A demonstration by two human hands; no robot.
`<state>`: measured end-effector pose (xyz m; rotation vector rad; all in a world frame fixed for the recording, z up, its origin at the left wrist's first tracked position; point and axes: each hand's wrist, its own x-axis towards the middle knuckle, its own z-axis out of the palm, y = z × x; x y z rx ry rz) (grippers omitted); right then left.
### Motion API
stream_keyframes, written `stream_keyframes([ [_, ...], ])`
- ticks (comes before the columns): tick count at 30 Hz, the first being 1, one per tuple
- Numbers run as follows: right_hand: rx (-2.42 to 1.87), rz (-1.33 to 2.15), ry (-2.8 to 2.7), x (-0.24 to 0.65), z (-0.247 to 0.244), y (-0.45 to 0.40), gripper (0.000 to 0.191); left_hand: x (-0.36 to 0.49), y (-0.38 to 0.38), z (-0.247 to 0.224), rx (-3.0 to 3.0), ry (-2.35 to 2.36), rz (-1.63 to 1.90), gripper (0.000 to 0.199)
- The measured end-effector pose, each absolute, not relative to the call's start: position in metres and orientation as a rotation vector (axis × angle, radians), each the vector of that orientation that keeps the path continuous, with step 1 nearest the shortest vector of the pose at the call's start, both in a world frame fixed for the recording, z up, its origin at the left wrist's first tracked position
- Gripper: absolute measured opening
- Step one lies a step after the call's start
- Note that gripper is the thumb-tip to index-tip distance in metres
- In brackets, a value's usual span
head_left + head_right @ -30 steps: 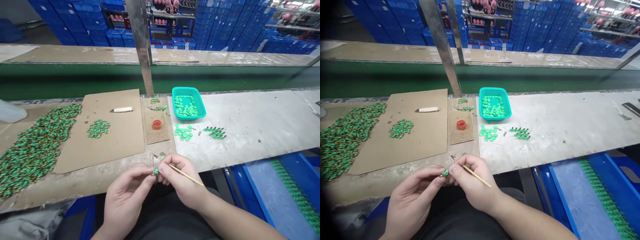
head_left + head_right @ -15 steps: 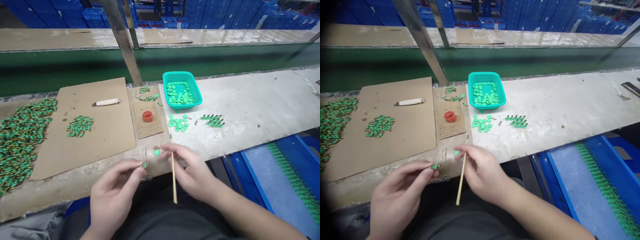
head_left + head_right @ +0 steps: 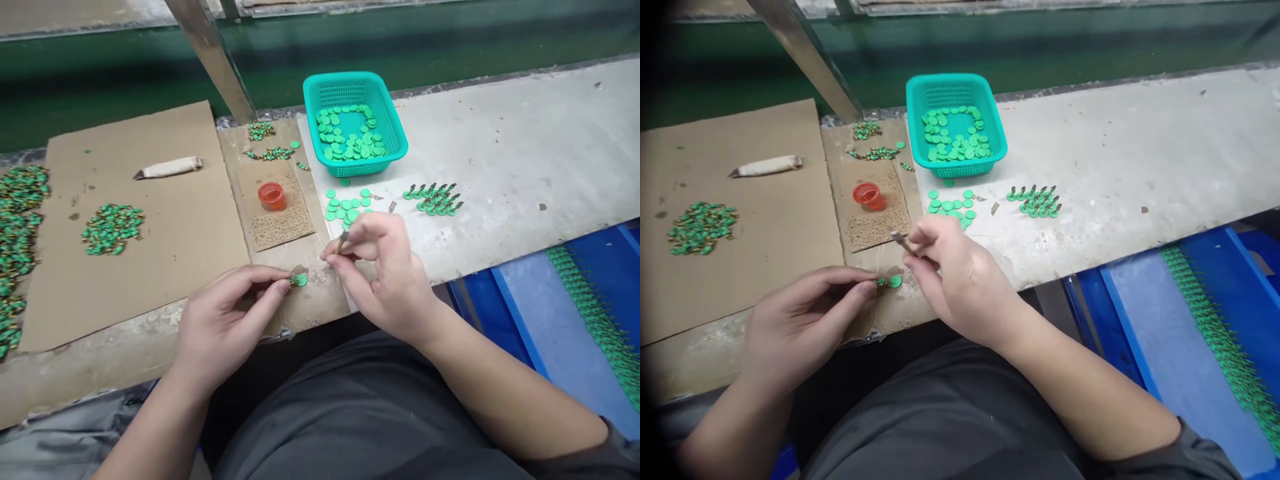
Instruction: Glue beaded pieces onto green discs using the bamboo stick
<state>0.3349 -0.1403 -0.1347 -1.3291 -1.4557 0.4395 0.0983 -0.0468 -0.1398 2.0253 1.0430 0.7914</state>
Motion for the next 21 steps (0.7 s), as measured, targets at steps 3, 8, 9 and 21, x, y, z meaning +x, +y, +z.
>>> stream_keyframes([
  [3,-1.401,0.426,-1.669,0.338,-0.138,-0.139,0.013,0.099,-0.047,-0.140,2.067,1.056,0.776,0.011],
  [8,-1.490,0.450,-1.690,0.341,-0.142,-0.140,0.020,0.099,-0.046,-0.139,2.122,1.046,0.763,0.010],
  [9,-1.507,0.453,-1.671,0.341,-0.144,-0.140,0.020,0.099,-0.046,-0.139,2.134,1.044,0.764,0.011],
  [21,-1.521,0.456,-1.732,0.343,-0.142,-0.139,0.020,0.101,-0.047,-0.140,2.229,1.035,0.751,0.012],
])
